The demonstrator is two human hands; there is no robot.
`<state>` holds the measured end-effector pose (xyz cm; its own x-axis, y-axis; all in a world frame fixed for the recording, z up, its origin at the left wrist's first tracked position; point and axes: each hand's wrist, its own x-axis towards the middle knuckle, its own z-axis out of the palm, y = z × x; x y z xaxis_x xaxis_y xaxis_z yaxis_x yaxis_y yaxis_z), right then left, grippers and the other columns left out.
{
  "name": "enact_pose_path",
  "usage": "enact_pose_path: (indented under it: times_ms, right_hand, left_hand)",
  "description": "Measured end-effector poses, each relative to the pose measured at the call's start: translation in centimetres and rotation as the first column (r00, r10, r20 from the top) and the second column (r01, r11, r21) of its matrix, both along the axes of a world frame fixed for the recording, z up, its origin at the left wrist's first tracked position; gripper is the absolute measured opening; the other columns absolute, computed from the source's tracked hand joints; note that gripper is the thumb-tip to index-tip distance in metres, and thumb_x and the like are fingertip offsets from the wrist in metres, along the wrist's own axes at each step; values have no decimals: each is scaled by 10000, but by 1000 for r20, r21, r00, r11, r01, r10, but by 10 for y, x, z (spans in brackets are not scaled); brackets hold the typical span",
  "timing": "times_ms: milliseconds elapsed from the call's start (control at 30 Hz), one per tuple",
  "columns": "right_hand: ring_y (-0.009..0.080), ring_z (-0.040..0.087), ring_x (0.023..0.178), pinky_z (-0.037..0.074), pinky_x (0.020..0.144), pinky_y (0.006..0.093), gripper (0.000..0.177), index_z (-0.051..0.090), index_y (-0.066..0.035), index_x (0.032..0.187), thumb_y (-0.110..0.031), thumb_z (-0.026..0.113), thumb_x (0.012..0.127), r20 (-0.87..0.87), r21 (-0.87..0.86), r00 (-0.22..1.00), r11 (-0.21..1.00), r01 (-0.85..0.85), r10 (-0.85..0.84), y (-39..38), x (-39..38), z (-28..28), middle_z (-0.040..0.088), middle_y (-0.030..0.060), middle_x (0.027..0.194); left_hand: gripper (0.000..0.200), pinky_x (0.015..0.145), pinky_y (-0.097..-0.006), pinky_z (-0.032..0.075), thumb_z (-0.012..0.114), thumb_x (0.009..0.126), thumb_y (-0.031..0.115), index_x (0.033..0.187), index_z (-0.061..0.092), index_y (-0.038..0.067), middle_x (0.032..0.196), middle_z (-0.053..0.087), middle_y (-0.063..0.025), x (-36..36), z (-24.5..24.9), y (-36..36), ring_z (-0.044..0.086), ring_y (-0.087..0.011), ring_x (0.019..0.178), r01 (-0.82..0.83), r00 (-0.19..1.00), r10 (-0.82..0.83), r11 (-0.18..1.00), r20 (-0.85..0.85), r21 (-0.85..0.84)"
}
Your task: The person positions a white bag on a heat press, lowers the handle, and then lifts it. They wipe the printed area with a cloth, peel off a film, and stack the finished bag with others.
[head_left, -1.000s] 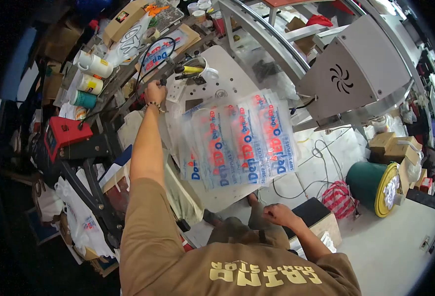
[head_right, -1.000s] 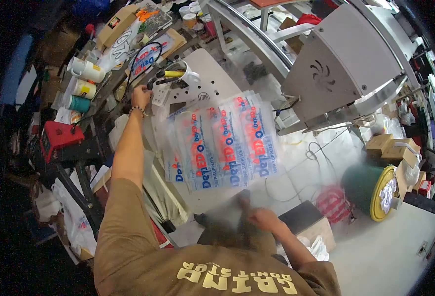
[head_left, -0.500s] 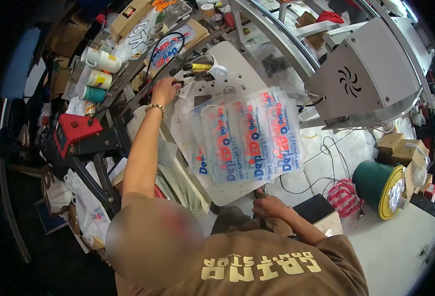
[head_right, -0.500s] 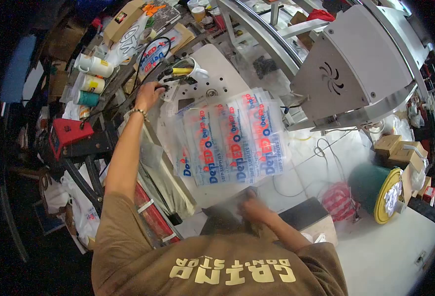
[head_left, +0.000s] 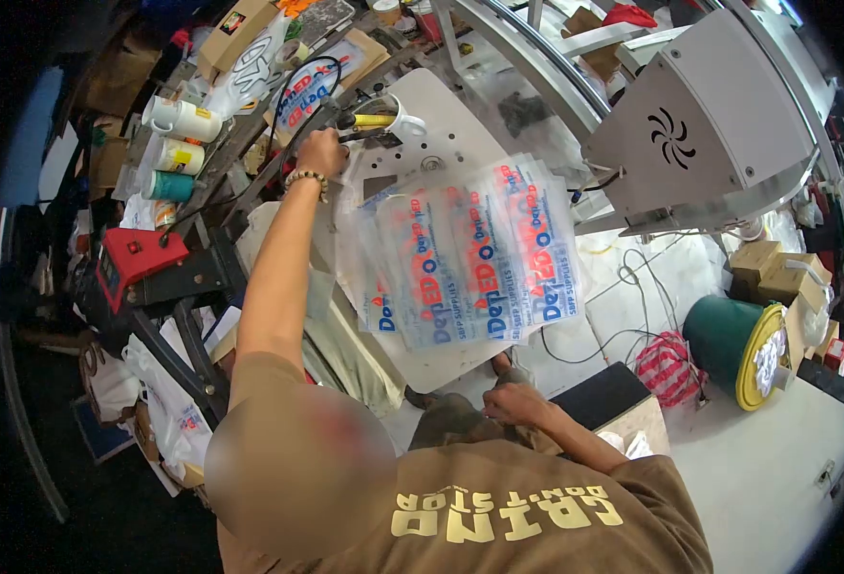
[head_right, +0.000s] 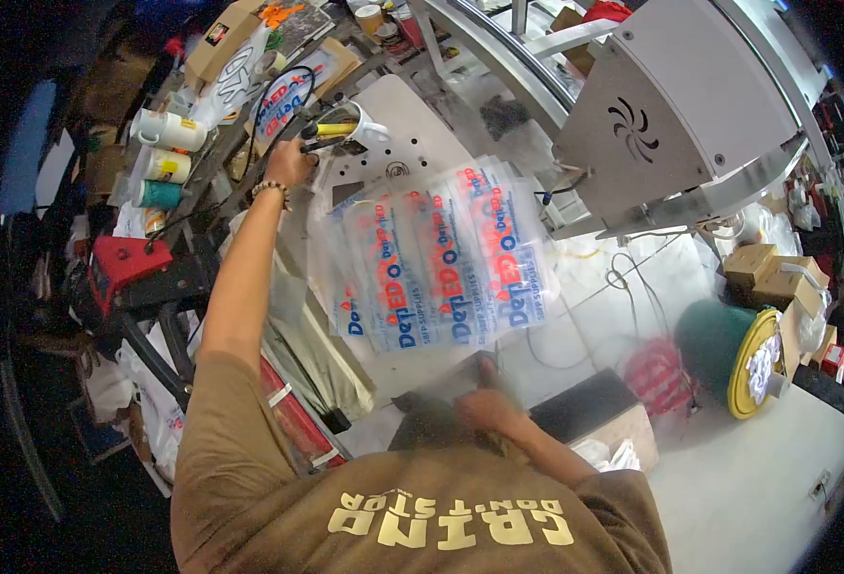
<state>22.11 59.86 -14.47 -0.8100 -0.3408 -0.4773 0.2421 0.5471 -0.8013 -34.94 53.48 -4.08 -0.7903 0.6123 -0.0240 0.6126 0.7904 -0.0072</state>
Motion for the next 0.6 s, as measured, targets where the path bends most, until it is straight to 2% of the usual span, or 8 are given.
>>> enact_pose_path:
  times_ms: [200, 267, 333, 367, 400, 467, 500, 600]
  right_hand:
    - [423, 672, 858, 503, 761, 539, 298, 676, -45, 892, -338, 635, 937, -123, 22, 992, 1000, 20, -17, -14, 6, -15, 702, 190, 841]
    - [421, 670, 850, 501, 759, 539, 300, 673, -44, 883, -336, 633, 938, -147, 76, 989, 997, -6, 17, -16, 7, -20, 701, 189, 840]
    - [414, 663, 830, 496, 761, 541, 277, 670, -49, 880, -317, 633, 938, -276, 75, 961, 997, 16, 5, -19, -2, 6, 684, 189, 821]
    - [414, 663, 830, 496, 761, 541, 277, 670, -49, 880, -317, 633, 938, -279, 83, 960, 996, 10, 14, -20, -5, 21, 684, 189, 821]
    - [407, 658, 824, 497, 759, 533, 257, 669, -49, 899, -302, 635, 936, -309, 33, 951, 999, -14, 24, -20, -11, 43, 676, 184, 828]
    - [399, 653, 819, 498, 757, 524, 239, 668, -50, 919, -287, 638, 935, -346, -13, 937, 998, -61, 53, -30, -25, 81, 668, 178, 836]
    - [394, 648, 829, 499, 751, 516, 224, 657, -48, 920, -271, 644, 932, -392, -53, 916, 992, -117, 87, -40, -32, 98, 657, 169, 847]
    - [378, 642, 854, 504, 739, 501, 216, 639, -44, 923, -260, 658, 926, -480, -90, 863, 970, -227, 158, -76, -47, 153, 641, 155, 875]
  left_hand:
    - [256, 863, -517, 559, 718, 828, 242, 951, 741, 19, 966, 712, -266, 18, 0, 1, 696, -432, 964, -83, 996, 83, 996, 26, 27]
    - [346, 926, -507, 536, 723, 847, 271, 1092, 719, 26, 1106, 695, -261, 37, 20, -12, 670, -410, 1073, -117, 990, 120, 992, 73, -49]
    - [472, 993, -494, 496, 721, 874, 303, 1258, 647, 39, 1240, 648, -243, 53, 40, -35, 626, -381, 1169, 108, 949, -61, 985, -310, 137]
    - [568, 1027, -470, 468, 723, 886, 328, 1360, 571, 55, 1324, 598, -221, 52, 59, -50, 588, -374, 1218, 89, 981, -72, 992, -180, 86]
    - [568, 1027, -470, 468, 723, 886, 328, 1360, 571, 55, 1324, 598, -221, 55, 75, -69, 588, -374, 1218, 77, 981, -59, 993, -182, 92]
    - [547, 1001, -455, 477, 729, 873, 314, 1333, 598, 49, 1304, 612, -217, 69, 111, -114, 592, -390, 1198, 170, 978, -181, 979, 99, 114]
    - [474, 960, -429, 500, 732, 863, 252, 1243, 643, -17, 1162, 689, -209, 82, 132, -137, 643, -385, 1105, 236, 959, -245, 969, 140, 73]
    - [391, 873, -417, 540, 727, 858, 214, 1151, 682, -39, 1032, 722, -215, 135, 198, -196, 699, -374, 973, 108, 955, -83, 991, 284, -74]
